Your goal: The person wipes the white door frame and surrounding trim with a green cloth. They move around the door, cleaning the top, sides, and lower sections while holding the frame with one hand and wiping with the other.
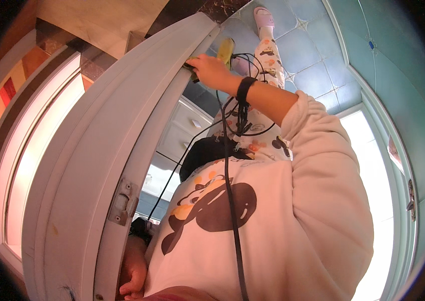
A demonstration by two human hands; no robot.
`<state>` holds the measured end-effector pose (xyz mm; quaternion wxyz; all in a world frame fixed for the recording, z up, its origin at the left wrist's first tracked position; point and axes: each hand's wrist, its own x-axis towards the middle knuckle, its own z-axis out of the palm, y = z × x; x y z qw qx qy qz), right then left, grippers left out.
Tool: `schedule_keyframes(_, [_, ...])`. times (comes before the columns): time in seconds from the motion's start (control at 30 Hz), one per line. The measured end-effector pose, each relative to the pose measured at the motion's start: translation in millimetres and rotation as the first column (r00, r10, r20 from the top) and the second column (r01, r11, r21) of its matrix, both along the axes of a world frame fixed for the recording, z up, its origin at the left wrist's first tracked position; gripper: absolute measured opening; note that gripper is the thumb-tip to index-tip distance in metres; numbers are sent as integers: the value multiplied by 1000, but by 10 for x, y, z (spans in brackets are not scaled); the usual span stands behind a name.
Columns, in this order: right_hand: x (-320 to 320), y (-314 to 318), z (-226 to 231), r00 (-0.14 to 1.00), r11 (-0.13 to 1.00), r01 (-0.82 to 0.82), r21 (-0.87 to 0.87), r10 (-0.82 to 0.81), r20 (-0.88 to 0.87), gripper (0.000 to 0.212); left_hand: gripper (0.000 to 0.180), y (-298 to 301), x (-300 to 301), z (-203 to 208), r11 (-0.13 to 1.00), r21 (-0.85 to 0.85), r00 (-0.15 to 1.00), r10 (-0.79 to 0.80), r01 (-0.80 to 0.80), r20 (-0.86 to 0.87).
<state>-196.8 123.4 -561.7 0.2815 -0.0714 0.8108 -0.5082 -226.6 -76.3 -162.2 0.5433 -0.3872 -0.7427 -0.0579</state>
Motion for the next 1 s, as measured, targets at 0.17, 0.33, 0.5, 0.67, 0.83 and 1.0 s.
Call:
schedule_keyframes(0.17, [29,-99,-410,995,988,-80,131,72,65,38,17,-23,-27,-43,1000,-1,1000,-3,3,8])
schedule_keyframes(0.33, [64,-98,-326,992,985,-74,155,57,110,38,18,-34,24,-82,1000,-10,1000,-12,12,5])
schedule_keyframes(0.5, [199,47,220,994,994,-104,17,103,29,39,19,-71,73,-79,1000,-24,999,2,-1,38])
schedule_keyframes(0.67, [199,44,145,997,996,-71,57,72,-16,40,21,-80,93,-83,1000,-19,999,-9,10,38])
schedule_keyframes(0.83, [58,-104,-580,987,992,-116,55,109,121,44,22,-113,52,-116,999,-38,999,-12,13,34])
schedule_keyframes(1.0, [-35,-134,-1012,968,986,-164,32,155,199,46,23,-155,25,-193,999,-54,998,6,-3,57])
